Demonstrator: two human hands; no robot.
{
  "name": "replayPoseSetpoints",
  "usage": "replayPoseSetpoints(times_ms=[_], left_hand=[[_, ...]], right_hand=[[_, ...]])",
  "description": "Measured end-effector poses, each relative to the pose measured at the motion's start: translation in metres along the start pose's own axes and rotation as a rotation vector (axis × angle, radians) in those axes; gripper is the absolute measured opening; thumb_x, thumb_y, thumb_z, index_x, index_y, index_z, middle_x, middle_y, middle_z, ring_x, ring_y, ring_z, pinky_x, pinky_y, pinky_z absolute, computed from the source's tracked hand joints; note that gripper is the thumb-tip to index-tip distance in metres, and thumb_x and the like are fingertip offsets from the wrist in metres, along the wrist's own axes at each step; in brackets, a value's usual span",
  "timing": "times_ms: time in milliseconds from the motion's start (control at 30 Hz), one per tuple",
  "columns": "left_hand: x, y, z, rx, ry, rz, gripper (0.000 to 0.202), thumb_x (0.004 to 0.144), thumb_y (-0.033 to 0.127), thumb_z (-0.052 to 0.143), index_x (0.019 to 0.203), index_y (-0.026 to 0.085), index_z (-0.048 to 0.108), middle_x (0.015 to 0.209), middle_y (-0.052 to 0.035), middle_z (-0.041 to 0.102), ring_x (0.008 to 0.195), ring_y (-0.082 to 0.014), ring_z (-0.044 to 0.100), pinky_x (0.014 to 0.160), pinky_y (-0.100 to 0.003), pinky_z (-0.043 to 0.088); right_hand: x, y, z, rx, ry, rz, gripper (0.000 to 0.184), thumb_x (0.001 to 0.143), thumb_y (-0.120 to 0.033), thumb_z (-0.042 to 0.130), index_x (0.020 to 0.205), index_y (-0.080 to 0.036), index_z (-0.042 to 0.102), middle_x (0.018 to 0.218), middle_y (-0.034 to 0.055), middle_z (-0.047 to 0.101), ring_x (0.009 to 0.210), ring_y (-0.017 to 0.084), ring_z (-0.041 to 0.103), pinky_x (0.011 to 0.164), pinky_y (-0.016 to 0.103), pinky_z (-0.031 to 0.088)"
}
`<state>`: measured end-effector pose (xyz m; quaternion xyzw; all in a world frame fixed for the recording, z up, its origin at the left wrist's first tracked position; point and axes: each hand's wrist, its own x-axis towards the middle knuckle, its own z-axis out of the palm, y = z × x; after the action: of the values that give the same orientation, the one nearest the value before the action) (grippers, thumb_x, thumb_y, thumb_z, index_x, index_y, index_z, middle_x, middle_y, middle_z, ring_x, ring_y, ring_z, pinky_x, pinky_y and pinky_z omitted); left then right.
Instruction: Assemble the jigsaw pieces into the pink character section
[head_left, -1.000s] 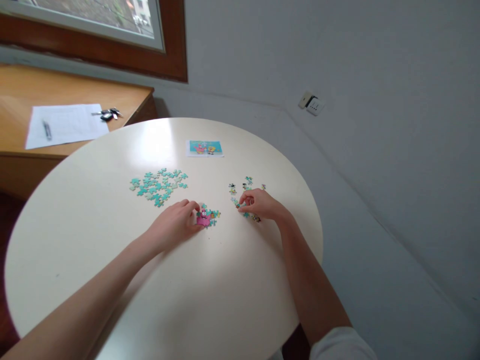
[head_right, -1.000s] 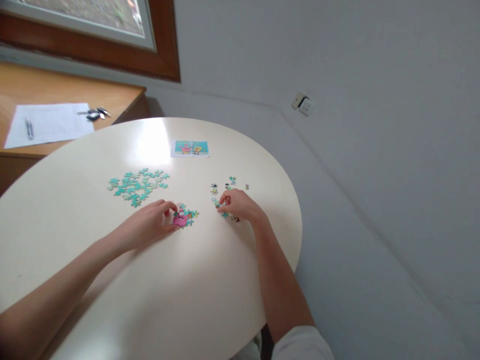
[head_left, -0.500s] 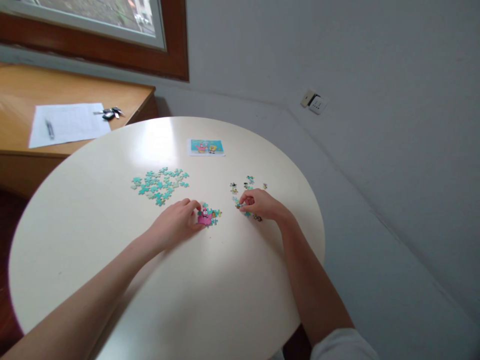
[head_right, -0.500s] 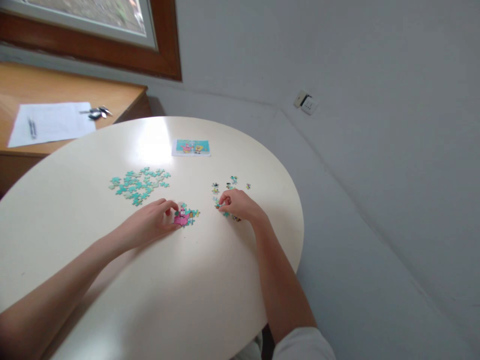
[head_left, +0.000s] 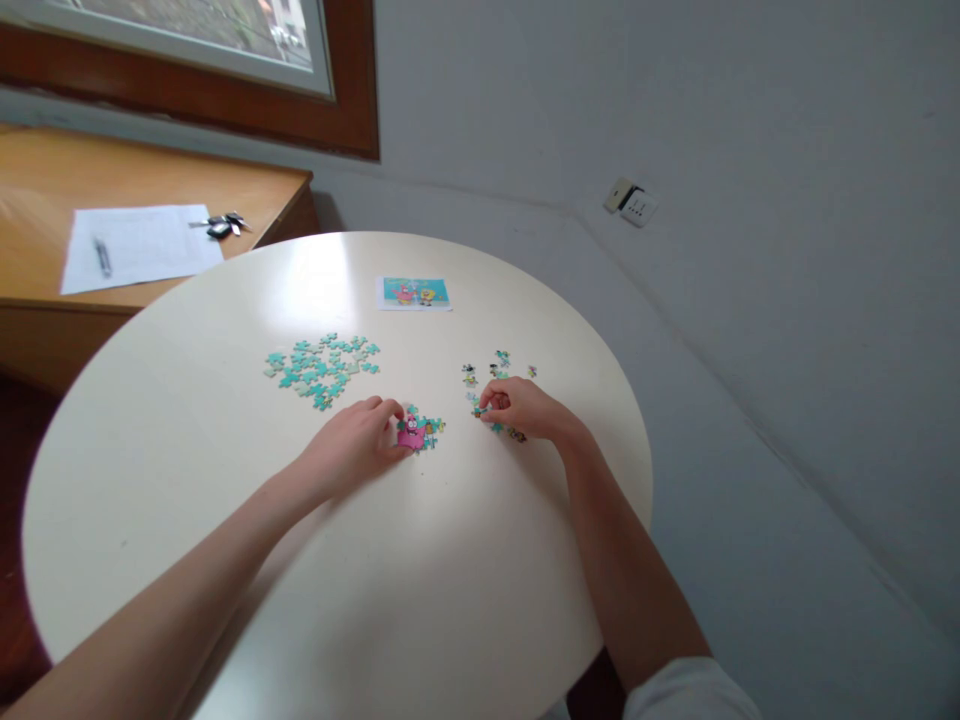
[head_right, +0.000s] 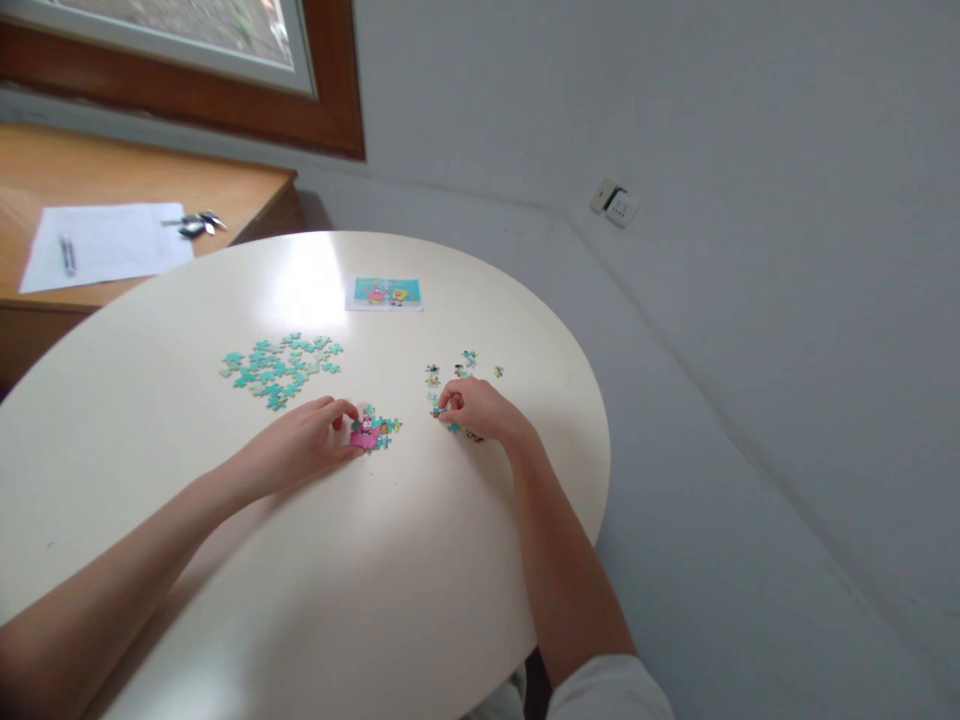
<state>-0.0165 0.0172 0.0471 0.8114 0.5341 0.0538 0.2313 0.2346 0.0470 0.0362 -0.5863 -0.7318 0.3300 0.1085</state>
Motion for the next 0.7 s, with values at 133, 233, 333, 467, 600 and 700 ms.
replayPoseSetpoints(times_ms=[133,233,333,467,600,700], left_hand=[[0.0006,-0.0011,0.0015,0.004,0.001,0.003,0.037,0.073,0.038,0.052,0.103,0.017,0.057,0.095,-0.0088,0.060,0.083,-0.0243,0.059,0.072,-0.033,0.044],[0.0011,-0.0015,0.0024,0.012,0.006,0.007,0.038,0.074,0.039,0.051,0.104,0.016,0.057,0.095,-0.0092,0.060,0.083,-0.0244,0.059,0.072,-0.033,0.044],[0.0007,-0.0007,0.0020,0.014,0.001,0.008,0.038,0.074,0.038,0.051,0.104,0.016,0.056,0.097,-0.0095,0.060,0.083,-0.0243,0.059,0.073,-0.033,0.044],[-0.0003,0.0004,0.0010,0.019,-0.016,-0.004,0.037,0.074,0.039,0.051,0.104,0.017,0.056,0.097,-0.0092,0.060,0.085,-0.0239,0.059,0.074,-0.032,0.044],[0.0003,-0.0019,0.0030,0.022,0.000,0.007,0.037,0.075,0.040,0.050,0.104,0.018,0.055,0.097,-0.0081,0.060,0.085,-0.0235,0.059,0.073,-0.032,0.044],[0.0011,-0.0038,0.0047,0.028,0.002,0.011,0.038,0.075,0.040,0.051,0.105,0.018,0.055,0.096,-0.0078,0.060,0.085,-0.0234,0.059,0.074,-0.032,0.044]], right_hand=[[0.0006,0.0011,0.0002,-0.009,0.003,-0.014,0.006,0.068,-0.016,0.062,0.074,-0.016,0.061,0.058,-0.0055,0.049,0.054,0.008,0.046,0.053,0.020,0.034],[0.0011,0.0018,0.0002,-0.023,0.003,-0.019,0.007,0.068,-0.015,0.062,0.074,-0.015,0.061,0.058,-0.0053,0.049,0.055,0.008,0.046,0.054,0.021,0.034],[0.0014,0.0017,0.0002,-0.026,-0.001,-0.016,0.007,0.068,-0.015,0.062,0.074,-0.015,0.061,0.058,-0.0049,0.050,0.055,0.008,0.046,0.054,0.021,0.034],[0.0012,0.0008,0.0003,-0.021,-0.004,-0.010,0.006,0.068,-0.015,0.062,0.074,-0.016,0.060,0.059,-0.0042,0.052,0.056,0.008,0.047,0.054,0.021,0.035],[0.0009,0.0000,0.0003,-0.019,0.002,-0.006,0.007,0.067,-0.015,0.063,0.073,-0.016,0.060,0.061,-0.0032,0.054,0.058,0.009,0.049,0.056,0.021,0.036],[0.0010,-0.0006,0.0000,-0.025,0.007,-0.010,0.007,0.067,-0.014,0.063,0.073,-0.016,0.060,0.063,-0.0027,0.055,0.060,0.010,0.050,0.057,0.021,0.036]])
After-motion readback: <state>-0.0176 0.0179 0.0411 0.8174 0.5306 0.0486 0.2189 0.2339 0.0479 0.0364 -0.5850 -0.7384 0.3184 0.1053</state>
